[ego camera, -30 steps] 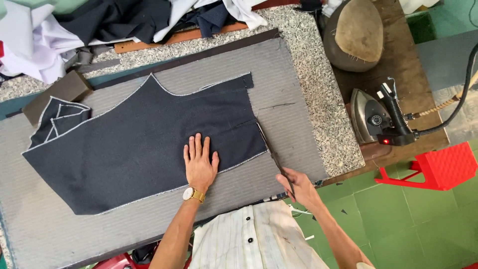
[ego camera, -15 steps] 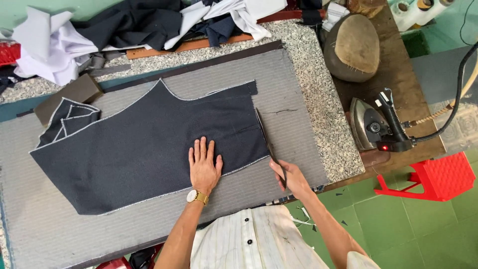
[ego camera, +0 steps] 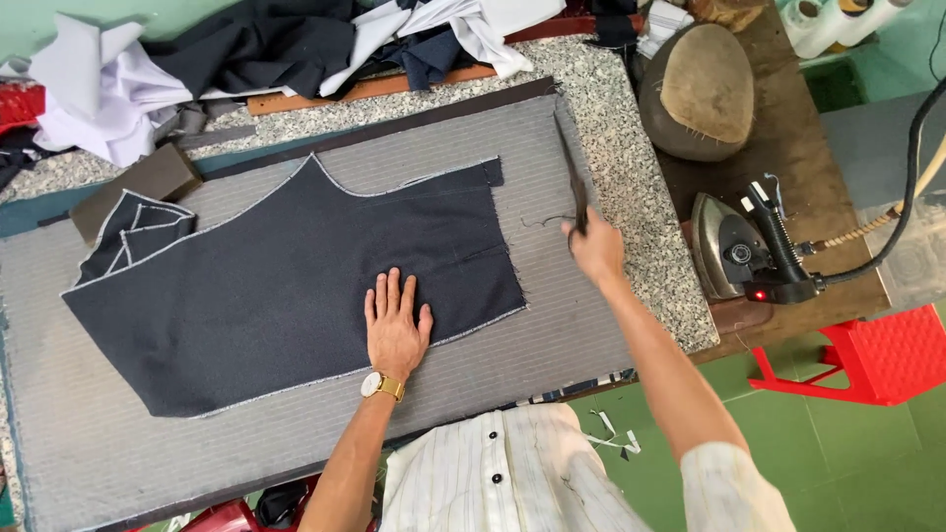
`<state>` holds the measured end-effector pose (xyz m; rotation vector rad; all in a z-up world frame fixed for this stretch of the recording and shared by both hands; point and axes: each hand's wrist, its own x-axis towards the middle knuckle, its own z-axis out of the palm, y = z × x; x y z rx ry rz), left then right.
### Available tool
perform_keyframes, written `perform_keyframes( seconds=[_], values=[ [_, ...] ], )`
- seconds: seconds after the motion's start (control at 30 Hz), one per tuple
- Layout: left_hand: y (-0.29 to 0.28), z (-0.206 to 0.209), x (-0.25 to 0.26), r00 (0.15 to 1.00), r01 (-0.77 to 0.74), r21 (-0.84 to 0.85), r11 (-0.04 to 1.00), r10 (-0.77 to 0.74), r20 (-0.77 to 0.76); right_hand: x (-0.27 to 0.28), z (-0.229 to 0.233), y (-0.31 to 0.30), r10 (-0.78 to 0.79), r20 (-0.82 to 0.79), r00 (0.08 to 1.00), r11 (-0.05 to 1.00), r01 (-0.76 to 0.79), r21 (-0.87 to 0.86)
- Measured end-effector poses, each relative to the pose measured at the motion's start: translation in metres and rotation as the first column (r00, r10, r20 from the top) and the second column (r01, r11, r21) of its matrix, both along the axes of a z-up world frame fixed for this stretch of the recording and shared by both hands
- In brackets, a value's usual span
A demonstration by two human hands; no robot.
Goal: The person irons a dark fabric piece on a work table, then flips it over and irons the other side. They place a white paper on the table, cut it with scissors, and then iron a white strip of material along the edge of the fabric.
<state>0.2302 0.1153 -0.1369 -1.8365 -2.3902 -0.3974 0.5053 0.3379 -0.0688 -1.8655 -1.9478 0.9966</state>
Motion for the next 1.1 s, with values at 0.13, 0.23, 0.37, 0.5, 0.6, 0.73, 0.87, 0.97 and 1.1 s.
perform_keyframes(
  seconds=[0.13,0.23,0.37,0.5,0.6,0.73,0.87,0.97,1.1],
  values=[
    [0.000,0.003,0.000,1.000,-0.003,-0.007,1.000,0.003,-0.001,0.002,0.003,0.051,0.125,0.162,0.979,0.986,-0.141,0.091],
    [0.002,0.003,-0.001,1.000,-0.005,-0.010,1.000,0.005,-0.001,0.010,-0.014,0.077,0.166,0.274,0.947,0.938,-0.237,0.254],
    [0.002,0.003,0.000,1.000,-0.028,-0.022,0.999,0.028,-0.010,0.008,-0.077,0.092,0.269,0.360,0.894,0.578,-0.448,0.682],
    [0.003,0.007,0.001,1.000,-0.028,-0.024,0.999,0.028,-0.005,0.011,-0.098,0.043,0.464,0.299,0.834,0.606,-0.545,0.579],
    [0.002,0.007,0.001,1.000,-0.016,-0.029,0.999,0.015,-0.002,0.031,-0.081,0.024,0.398,0.276,0.875,0.786,-0.480,0.389],
    [0.001,0.005,0.001,1.000,-0.015,-0.049,0.999,0.015,-0.006,0.076,0.063,0.005,0.450,0.314,0.836,0.882,-0.360,-0.303],
    [0.007,0.027,0.019,0.995,-0.014,0.007,1.000,0.013,0.103,0.155,0.092,0.040,0.107,0.661,0.743,0.989,-0.149,0.007],
    [0.023,0.032,0.056,0.990,0.056,0.058,0.997,-0.063,0.130,0.231,0.051,0.042,0.010,0.547,0.837,0.948,-0.182,0.260],
    [0.041,0.019,0.104,0.974,0.214,-0.035,0.976,-0.210,0.079,0.199,0.101,0.046,0.002,0.513,0.859,0.993,-0.062,0.099]
  ],
)
